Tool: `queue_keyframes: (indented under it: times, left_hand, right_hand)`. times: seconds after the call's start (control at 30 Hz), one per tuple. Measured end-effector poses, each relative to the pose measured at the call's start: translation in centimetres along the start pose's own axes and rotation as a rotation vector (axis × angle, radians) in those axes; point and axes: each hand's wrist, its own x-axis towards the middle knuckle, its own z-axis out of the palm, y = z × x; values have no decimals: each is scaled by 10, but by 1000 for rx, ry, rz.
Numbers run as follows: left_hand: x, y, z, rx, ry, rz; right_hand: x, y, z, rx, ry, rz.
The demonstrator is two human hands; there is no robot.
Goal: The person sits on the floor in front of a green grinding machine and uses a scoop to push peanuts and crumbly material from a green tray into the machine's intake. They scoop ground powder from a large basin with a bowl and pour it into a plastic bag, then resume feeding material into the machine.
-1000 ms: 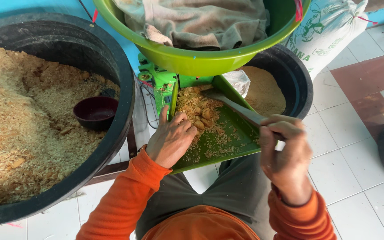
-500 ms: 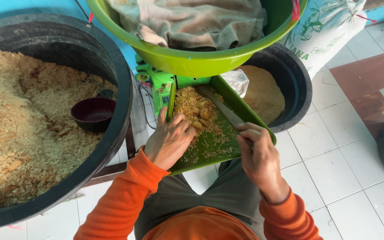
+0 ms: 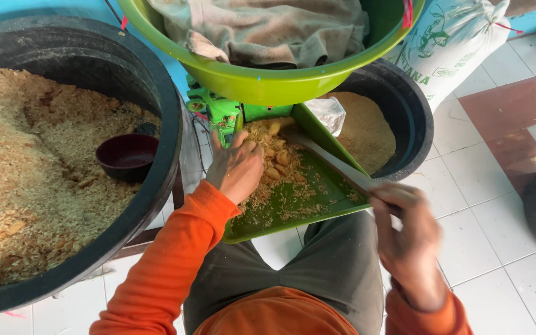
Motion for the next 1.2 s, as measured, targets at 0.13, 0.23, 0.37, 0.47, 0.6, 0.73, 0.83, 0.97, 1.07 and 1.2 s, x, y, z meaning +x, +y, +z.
queue_keyframes:
  times: [0.13, 0.23, 0.37, 0.47, 0.6, 0.73, 0.83, 0.97, 1.07, 1.2]
  left_hand:
    - [-16, 2, -5, -9, 58, 40]
    - [-34, 8, -11, -74, 161, 62]
    - [-53, 14, -18, -34, 254, 64]
    - [-59, 17, -22, -13, 154, 24]
    - [-58, 18, -27, -3, 204, 33]
    - [-58, 17, -29, -28, 52, -2]
    - [-59, 18, -28, -28, 142, 23]
    - [-59, 16, -26, -59, 162, 29]
    - [-61, 15, -26, -64, 127, 22]
    - [-61, 14, -24, -91, 130, 16]
  right_hand:
    - [4, -4, 14, 55, 114, -37]
    - [2, -4, 20, 72, 131, -38]
    - [0, 0, 29, 53, 122, -112]
    - [-2, -2, 31, -7, 103, -114]
    - [-2, -14, 26, 18, 96, -86]
    - [5, -20, 27, 69, 165, -62]
    - [7, -16, 33, 16, 90, -118]
    - [2, -12, 38, 104, 124, -91]
    - [4, -15, 45, 100, 106, -76]
    - [12, -19, 57, 18, -38, -145]
